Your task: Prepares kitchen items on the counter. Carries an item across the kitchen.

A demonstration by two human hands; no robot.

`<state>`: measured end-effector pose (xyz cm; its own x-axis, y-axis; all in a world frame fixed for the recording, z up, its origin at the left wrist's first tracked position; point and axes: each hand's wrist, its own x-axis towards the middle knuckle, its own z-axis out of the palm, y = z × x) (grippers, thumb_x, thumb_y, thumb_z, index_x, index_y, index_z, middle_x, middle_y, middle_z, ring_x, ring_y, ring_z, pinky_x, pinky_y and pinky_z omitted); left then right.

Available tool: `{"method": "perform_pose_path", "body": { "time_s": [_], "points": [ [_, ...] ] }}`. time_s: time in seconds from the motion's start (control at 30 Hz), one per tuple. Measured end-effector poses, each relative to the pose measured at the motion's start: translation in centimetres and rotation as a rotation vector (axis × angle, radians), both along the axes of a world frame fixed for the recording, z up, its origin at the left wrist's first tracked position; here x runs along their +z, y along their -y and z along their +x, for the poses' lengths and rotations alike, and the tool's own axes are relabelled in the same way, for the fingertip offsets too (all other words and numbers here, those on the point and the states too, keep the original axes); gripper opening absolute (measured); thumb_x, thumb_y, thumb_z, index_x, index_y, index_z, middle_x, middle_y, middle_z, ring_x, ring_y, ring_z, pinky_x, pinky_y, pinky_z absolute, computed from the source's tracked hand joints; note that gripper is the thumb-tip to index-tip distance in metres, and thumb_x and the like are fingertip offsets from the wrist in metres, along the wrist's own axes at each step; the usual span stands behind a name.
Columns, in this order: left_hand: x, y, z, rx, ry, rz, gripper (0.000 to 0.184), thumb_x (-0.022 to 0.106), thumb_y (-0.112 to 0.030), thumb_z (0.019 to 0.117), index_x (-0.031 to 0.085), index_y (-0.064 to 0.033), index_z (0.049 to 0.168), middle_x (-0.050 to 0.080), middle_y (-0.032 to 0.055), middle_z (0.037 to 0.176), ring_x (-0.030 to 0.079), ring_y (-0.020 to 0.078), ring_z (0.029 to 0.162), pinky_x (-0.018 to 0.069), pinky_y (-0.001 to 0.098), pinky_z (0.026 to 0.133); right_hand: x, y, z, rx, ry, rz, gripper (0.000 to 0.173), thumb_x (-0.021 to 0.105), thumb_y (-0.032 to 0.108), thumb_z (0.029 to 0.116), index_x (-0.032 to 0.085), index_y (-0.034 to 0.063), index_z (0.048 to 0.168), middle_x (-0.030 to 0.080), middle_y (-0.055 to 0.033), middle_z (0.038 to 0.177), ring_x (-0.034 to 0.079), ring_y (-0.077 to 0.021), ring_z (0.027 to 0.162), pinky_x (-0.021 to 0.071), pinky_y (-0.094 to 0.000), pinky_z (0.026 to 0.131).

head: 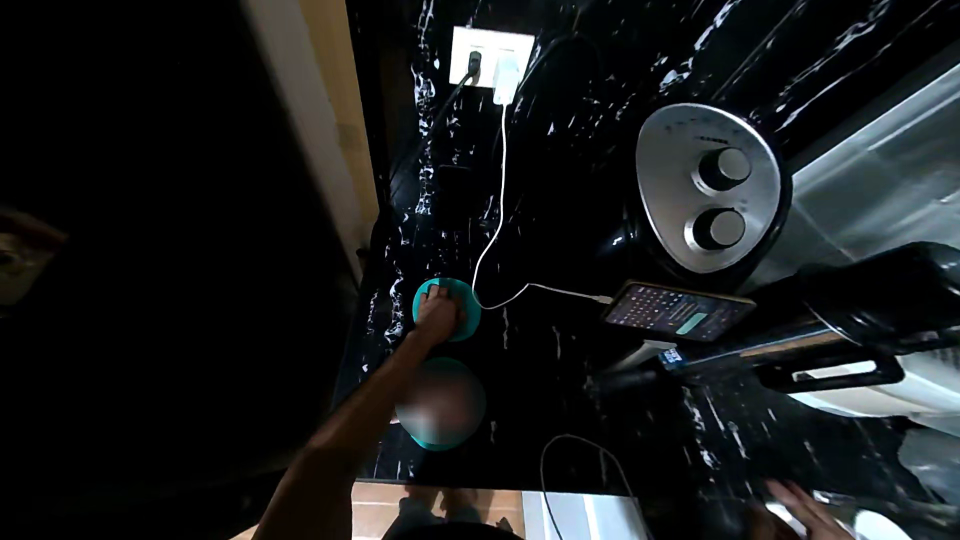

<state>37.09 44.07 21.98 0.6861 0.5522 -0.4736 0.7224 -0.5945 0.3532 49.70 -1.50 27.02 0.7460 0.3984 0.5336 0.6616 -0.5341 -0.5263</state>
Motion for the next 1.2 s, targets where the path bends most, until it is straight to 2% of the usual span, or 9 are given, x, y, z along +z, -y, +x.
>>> {"method": "perform_pose_path", "body": {
  "time_s": [0.1, 0.17, 0.3, 0.47, 0.53, 0.63, 0.7, 1.07, 1.2],
  "points": [
    [-1.1, -0.2, -2.6, 0.294, 0.614, -0.178, 0.038, 0.065, -0.026, 0.1011, 0.063, 0.0057, 0.123, 0.068, 0.0235, 0.119, 0.065, 0.0352, 0.116, 0.0513, 0.0529, 0.102, -0.9, -0.9, 0.3, 0.078, -0.056, -0.054, 0.034, 0.057, 0.009, 0.0985, 0.063, -0.0170, 0.119, 0.056, -0.0401, 0.129, 0.059, -0.0403, 0.120, 0.0526, -0.0380, 0.099],
    [0.6, 0.1, -4.5, 0.515, 0.823, -0.491, 0.035, 0.063, -0.019, 0.1022, 0.056, 0.0051, 0.127, 0.066, 0.0186, 0.114, 0.066, 0.0242, 0.101, 0.0552, 0.0412, 0.091, -1.3, -2.2, 0.1, 0.147, -0.121, -0.069, 0.036, 0.055, 0.011, 0.0995, 0.062, -0.0171, 0.120, 0.057, -0.0397, 0.128, 0.060, -0.0410, 0.118, 0.0531, -0.0405, 0.098],
    [1.3, 0.1, -8.5, 0.779, 1.025, -0.883, 0.028, 0.045, -0.018, 0.1094, 0.055, -0.0026, 0.131, 0.067, 0.0056, 0.092, 0.067, 0.0146, 0.080, 0.0582, 0.0313, 0.074, -1.9, -6.1, -0.9, 0.362, -0.376, -0.043, 0.035, 0.054, 0.013, 0.1006, 0.060, -0.0134, 0.123, 0.064, -0.0267, 0.120, 0.066, -0.0186, 0.104, 0.0563, -0.0298, 0.089],
    [-0.1, -0.1, -9.8, 0.978, 0.840, -0.816, 0.030, 0.038, -0.029, 0.1115, 0.054, -0.0056, 0.119, 0.058, 0.0017, 0.076, 0.059, 0.0113, 0.058, 0.0534, 0.0267, 0.054, -3.5, -11.4, -1.5, 0.567, -0.568, -0.123, 0.035, 0.055, 0.020, 0.0992, 0.068, -0.0044, 0.121, 0.071, -0.0162, 0.116, 0.070, -0.0181, 0.102, 0.0581, -0.0338, 0.089],
    [-1.1, 0.1, -9.6, 0.895, 0.630, -0.523, 0.035, 0.047, -0.031, 0.1103, 0.058, -0.0015, 0.126, 0.058, 0.0054, 0.082, 0.056, 0.0108, 0.062, 0.0511, 0.0257, 0.059, -3.7, -13.8, -1.7, 0.616, -0.658, -0.147, 0.035, 0.054, 0.020, 0.1015, 0.065, -0.0048, 0.125, 0.071, -0.0167, 0.119, 0.070, -0.0201, 0.106, 0.0580, -0.0353, 0.093],
    [-2.0, -0.2, -8.9, 0.686, 0.353, -0.281, 0.046, 0.052, -0.036, 0.1069, 0.062, 0.0012, 0.132, 0.065, 0.0241, 0.129, 0.063, 0.0358, 0.121, 0.0472, 0.0546, 0.106, -3.6, -17.3, -2.3, 0.686, -0.853, -0.348, 0.038, 0.052, 0.019, 0.1046, 0.058, -0.0021, 0.136, 0.068, -0.0190, 0.125, 0.069, -0.0261, 0.110, 0.0569, -0.0419, 0.093],
    [-2.5, 0.0, -7.9, 0.661, 0.243, -0.233, 0.051, 0.049, -0.043, 0.1063, 0.061, -0.0023, 0.135, 0.062, 0.0235, 0.135, 0.058, 0.0389, 0.129, 0.0440, 0.0596, 0.109, -3.6, -19.2, -2.8, 0.798, -0.940, -0.587, 0.040, 0.054, 0.018, 0.1056, 0.054, 0.0014, 0.142, 0.065, -0.0191, 0.129, 0.066, -0.0283, 0.115, 0.0543, -0.0440, 0.098],
    [-0.8, 1.2, -9.3, 0.687, 0.374, -0.302, 0.040, 0.056, -0.026, 0.1048, 0.062, 0.0045, 0.130, 0.061, 0.0271, 0.132, 0.059, 0.0389, 0.126, 0.0442, 0.0556, 0.109, -5.1, -18.7, -4.4, 0.808, -0.926, -0.918, 0.043, 0.054, 0.024, 0.1064, 0.051, 0.0013, 0.143, 0.066, -0.0215, 0.116, 0.068, -0.0299, 0.094, 0.0562, -0.0453, 0.083],
    [1.7, 3.9, -13.1, 0.782, 0.484, -0.320, 0.034, 0.055, -0.025, 0.1060, 0.064, 0.0015, 0.124, 0.066, 0.0205, 0.115, 0.065, 0.0275, 0.101, 0.0529, 0.0465, 0.092, -4.9, -16.5, -4.8, 0.870, -0.847, -1.018, 0.043, 0.055, 0.026, 0.1057, 0.055, 0.0004, 0.140, 0.070, -0.0224, 0.109, 0.069, -0.0348, 0.097, 0.0545, -0.0514, 0.090]
  ]
}}
